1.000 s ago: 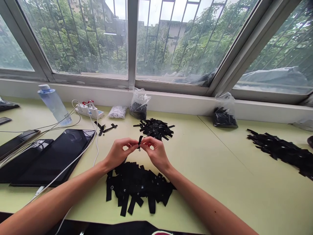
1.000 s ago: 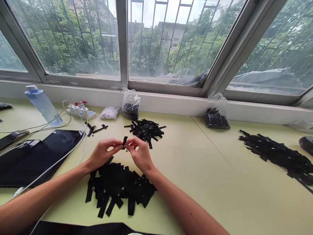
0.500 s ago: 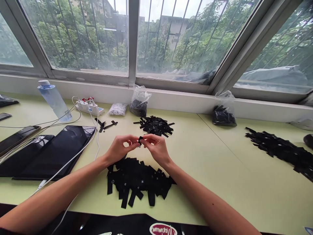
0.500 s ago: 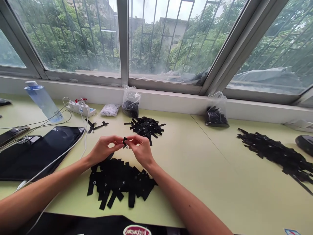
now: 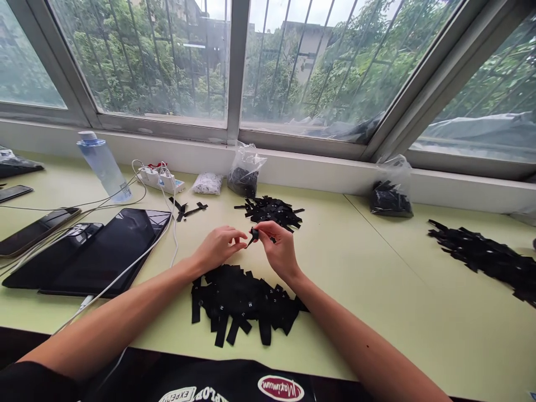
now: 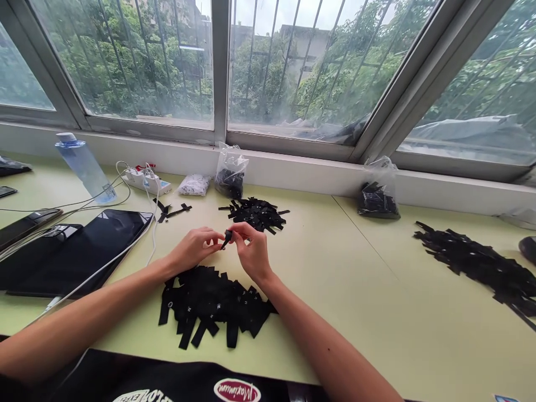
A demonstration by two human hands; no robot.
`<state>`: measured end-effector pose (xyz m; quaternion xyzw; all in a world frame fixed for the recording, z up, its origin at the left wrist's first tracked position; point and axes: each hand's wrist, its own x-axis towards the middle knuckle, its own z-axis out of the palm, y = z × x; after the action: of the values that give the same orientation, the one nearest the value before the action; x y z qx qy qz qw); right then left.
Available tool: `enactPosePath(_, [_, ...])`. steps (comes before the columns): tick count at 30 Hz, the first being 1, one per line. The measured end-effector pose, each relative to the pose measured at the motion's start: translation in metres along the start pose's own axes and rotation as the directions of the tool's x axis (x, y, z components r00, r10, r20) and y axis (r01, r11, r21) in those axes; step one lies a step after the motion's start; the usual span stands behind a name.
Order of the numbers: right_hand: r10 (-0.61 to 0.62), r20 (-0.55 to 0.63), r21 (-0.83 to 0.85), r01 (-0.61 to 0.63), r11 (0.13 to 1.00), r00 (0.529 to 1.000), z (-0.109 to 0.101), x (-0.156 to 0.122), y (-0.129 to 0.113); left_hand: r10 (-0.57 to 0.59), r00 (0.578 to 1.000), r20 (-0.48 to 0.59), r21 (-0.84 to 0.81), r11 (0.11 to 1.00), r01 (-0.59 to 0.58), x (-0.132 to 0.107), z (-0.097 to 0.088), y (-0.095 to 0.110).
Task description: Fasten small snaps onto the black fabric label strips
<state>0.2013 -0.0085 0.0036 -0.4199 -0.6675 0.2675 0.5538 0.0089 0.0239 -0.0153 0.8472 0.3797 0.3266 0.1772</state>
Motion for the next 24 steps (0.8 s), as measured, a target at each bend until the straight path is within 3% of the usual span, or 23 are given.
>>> enactPosePath(4, [-0.024,0.013,-0.047,0.024,0.999,1.000,0.002,-0.004,-0.004,0.031,0.999,0.028,0.058,0.998,-0.033,0.002,0.005,0.001])
enactPosePath(10, [-0.161,0.060,-0.157,0.168,0.973,0.985,0.004,-0.011,-0.008,0.003,0.999,0.045,0.098,0.995,-0.007,0.003,0.007,-0.003])
enactPosePath(18, [-0.265,0.093,-0.195,0.279,0.940,0.960,0.006,-0.013,-0.004,0.063,0.996,0.058,0.159,0.985,-0.072,0.003,0.009,-0.003])
enactPosePath(24, [-0.249,0.097,-0.244,0.265,0.933,0.964,0.004,-0.011,-0.001,0.061,0.994,0.092,0.156,0.985,-0.075,0.004,0.008,-0.002])
